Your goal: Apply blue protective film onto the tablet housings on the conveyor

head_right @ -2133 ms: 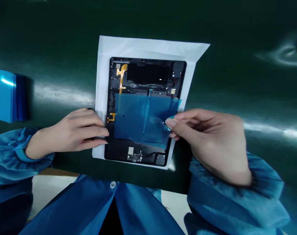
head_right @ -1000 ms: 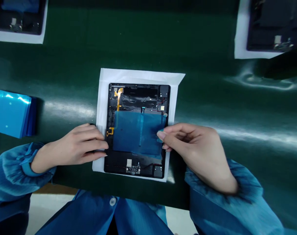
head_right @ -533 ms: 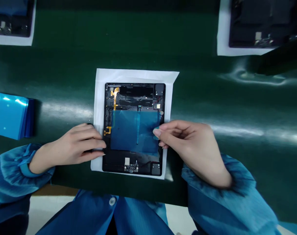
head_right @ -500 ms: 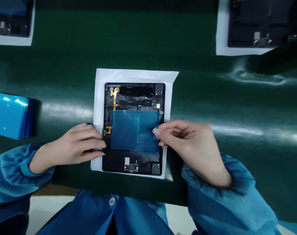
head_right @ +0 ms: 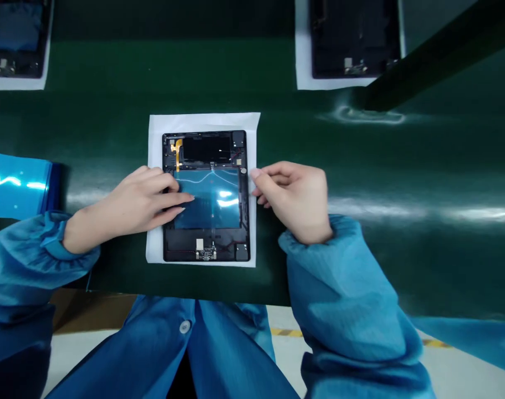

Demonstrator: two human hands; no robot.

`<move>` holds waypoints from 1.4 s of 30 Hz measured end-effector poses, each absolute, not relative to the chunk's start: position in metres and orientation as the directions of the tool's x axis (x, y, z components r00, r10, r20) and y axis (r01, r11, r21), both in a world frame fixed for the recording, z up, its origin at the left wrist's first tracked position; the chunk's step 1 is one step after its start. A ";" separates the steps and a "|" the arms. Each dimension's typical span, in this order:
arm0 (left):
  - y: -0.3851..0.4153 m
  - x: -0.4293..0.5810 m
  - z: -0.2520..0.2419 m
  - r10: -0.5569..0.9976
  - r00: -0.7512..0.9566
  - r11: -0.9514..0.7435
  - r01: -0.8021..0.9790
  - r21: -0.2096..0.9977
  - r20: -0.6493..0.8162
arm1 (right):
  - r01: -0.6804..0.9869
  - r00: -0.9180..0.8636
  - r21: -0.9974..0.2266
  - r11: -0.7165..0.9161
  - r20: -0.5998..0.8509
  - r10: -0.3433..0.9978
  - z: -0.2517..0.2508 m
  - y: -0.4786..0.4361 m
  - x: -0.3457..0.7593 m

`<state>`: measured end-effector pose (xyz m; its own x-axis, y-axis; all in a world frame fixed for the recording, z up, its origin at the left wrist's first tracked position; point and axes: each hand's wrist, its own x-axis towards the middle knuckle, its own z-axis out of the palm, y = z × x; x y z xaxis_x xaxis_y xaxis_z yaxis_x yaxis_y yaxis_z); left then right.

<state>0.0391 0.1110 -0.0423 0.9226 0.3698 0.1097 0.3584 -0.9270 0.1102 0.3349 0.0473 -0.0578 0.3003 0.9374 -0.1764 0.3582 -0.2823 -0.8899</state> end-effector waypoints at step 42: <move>0.126 0.019 -0.061 0.641 0.735 -0.623 0.667 0.410 -0.221 | 0.674 -0.700 -0.118 0.729 0.214 0.682 -0.067 0.036 0.307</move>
<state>0.0194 0.1257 -0.0612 0.7349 0.6411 -0.2212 0.6666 -0.6226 0.4098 0.3073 0.0356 -0.0670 -0.6999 0.6815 0.2136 0.6740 0.7292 -0.1180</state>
